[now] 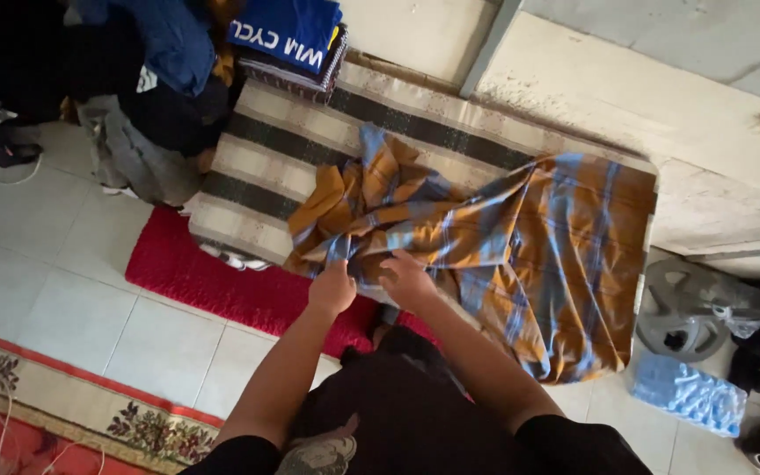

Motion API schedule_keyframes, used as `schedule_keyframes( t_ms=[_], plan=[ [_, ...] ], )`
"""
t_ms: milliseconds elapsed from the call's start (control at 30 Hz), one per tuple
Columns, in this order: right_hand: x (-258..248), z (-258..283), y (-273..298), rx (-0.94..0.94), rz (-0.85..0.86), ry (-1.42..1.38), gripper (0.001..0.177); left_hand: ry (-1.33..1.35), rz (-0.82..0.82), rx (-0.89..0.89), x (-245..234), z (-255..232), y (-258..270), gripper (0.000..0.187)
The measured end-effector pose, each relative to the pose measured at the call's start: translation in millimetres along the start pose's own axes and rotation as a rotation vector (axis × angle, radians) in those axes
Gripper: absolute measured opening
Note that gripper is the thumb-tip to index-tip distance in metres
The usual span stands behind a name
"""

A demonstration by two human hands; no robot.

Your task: The person folds a plaid towel on a striped bench. They repeatedly unfold and refold the towel, smoothing and aligning it multiple times before the clip ends.

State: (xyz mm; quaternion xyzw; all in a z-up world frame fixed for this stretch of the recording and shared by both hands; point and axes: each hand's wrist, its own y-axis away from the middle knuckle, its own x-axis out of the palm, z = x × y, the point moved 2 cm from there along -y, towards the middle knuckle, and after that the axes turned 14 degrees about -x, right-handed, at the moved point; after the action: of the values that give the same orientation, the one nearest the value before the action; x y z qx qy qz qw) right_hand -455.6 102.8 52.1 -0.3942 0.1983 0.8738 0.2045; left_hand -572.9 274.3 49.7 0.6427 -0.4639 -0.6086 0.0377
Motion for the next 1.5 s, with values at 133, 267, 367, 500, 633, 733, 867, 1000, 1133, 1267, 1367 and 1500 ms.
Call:
schedule_keyframes(
  t_ms=[133, 267, 367, 500, 633, 733, 867, 1000, 1133, 1267, 1367, 1500],
  plan=[
    [-17, 7, -35, -0.001, 0.070, -0.066, 0.041, -0.077, -0.008, -0.018, -23, -27, -30, 0.052],
    [-45, 22, -57, 0.016, 0.207, -0.135, 0.042, 0.059, 0.004, -0.100, -25, -29, -79, 0.053],
    [-51, 22, -66, 0.032, 0.164, -0.153, 0.047, 0.090, 0.088, -0.117, -24, -26, -103, 0.049],
    [-22, 0, -72, 0.028, 0.098, -0.141, 0.044, -0.018, 0.089, -0.079, -45, -28, -102, 0.045],
    [-18, 11, -76, 0.056, 0.000, -0.300, 0.042, 0.021, 0.067, 0.053, -65, -25, -102, 0.046],
    [-18, 24, -84, 0.137, -0.010, -0.195, 0.050, 0.378, 0.218, 0.143, -92, -32, -83, 0.041],
    [-59, 81, -84, 0.239, -0.223, -0.187, 0.072, 0.371, 0.264, 0.221, -147, -59, -41, 0.032],
    [-80, 95, -90, 0.139, -0.529, -0.128, 0.058, 0.294, 0.359, 0.267, -210, -89, 1, 0.054],
    [-35, 27, -111, 0.210, -0.611, 0.007, 0.033, 0.076, 0.372, 0.315, -203, -83, -36, 0.091],
    [-56, 28, -103, 0.301, -0.766, 0.000, 0.028, -0.210, 0.181, 0.404, -184, -59, -80, 0.049],
    [-86, 55, -95, 0.341, -0.882, -0.089, 0.035, -0.022, 0.129, 0.315, -186, -44, -94, 0.044],
    [-114, 72, -94, 0.290, -0.956, -0.095, 0.038, 0.494, 0.157, 0.226, -215, -35, -81, 0.034]
  ],
)
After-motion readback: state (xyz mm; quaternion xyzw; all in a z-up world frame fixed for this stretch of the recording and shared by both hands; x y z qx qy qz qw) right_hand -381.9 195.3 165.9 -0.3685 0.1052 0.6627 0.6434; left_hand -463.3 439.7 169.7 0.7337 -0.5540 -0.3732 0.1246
